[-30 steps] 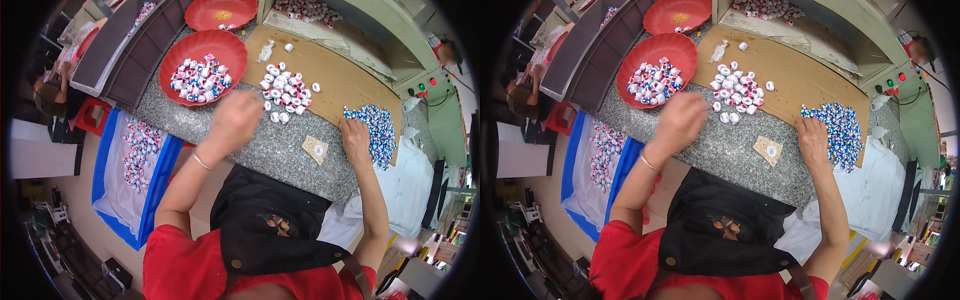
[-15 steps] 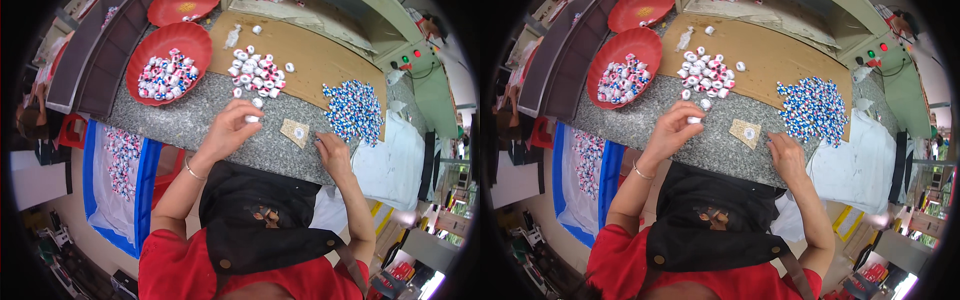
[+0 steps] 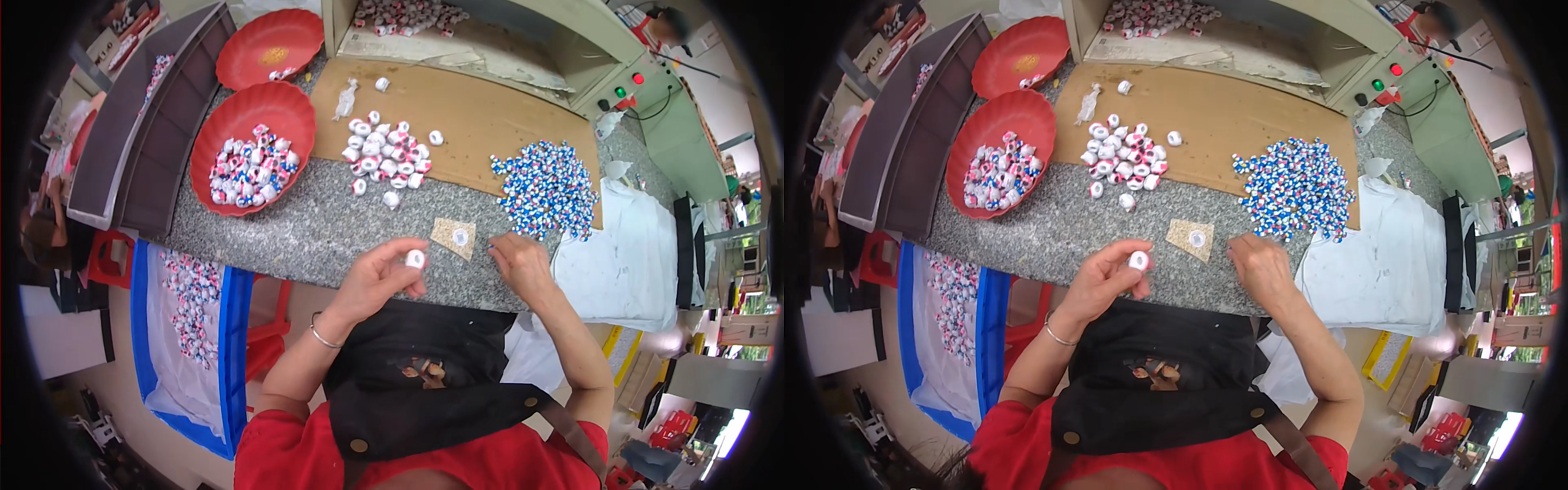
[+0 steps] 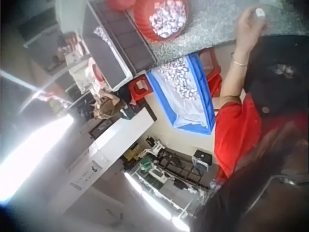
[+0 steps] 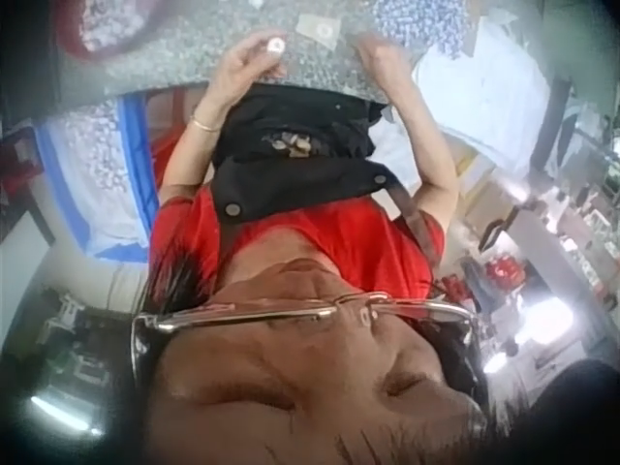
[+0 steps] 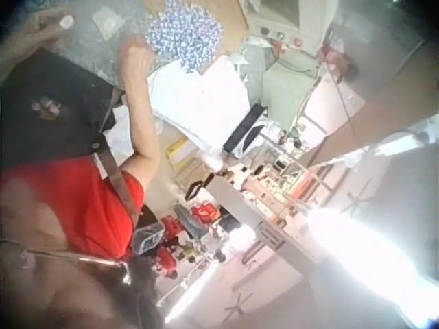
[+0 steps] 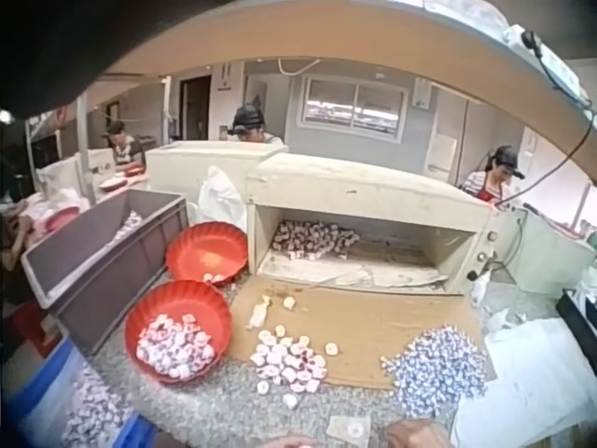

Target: Assembling small plastic components onto a base at a factory workbench.

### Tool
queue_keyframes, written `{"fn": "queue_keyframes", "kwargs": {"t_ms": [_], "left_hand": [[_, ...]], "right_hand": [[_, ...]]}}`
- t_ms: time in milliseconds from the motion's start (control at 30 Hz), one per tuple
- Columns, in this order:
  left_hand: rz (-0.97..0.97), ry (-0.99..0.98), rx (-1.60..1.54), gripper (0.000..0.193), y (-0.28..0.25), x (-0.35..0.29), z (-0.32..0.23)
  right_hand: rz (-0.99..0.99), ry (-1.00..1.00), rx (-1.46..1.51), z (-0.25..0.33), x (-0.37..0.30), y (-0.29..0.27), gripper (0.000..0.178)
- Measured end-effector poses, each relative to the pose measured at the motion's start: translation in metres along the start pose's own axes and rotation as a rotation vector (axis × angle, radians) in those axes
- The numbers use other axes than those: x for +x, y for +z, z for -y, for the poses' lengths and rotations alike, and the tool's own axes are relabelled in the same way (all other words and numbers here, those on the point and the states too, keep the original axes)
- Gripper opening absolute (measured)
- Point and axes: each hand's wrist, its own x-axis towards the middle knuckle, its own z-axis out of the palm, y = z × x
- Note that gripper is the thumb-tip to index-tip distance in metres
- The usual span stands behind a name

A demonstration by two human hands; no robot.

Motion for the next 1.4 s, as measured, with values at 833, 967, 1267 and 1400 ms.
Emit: {"fn": "queue_keyframes", "kwargs": {"t_ms": [833,967,1267,1400], "left_hand": [[-0.094,0.138,0.104,0.034,0.001,0.018,0.017],[-0.146,0.355,0.452,0.032,0.003,0.030,0.026],[-0.056,0.593,0.726,0.034,0.021,0.033,0.033],[0.243,0.228,0.463,0.034,0.011,0.035,0.014]], "right_hand": [[0.057,-0.212,0.000,0.031,0.047,-0.001,0.006],[-0.067,0.008,0.289,0.040,0.039,-0.009,0.012],[0.156,0.546,1.230,0.056,0.015,-0.016,0.017],[0.120,0.322,0.968,0.059,0.013,-0.032,0.015]]}}
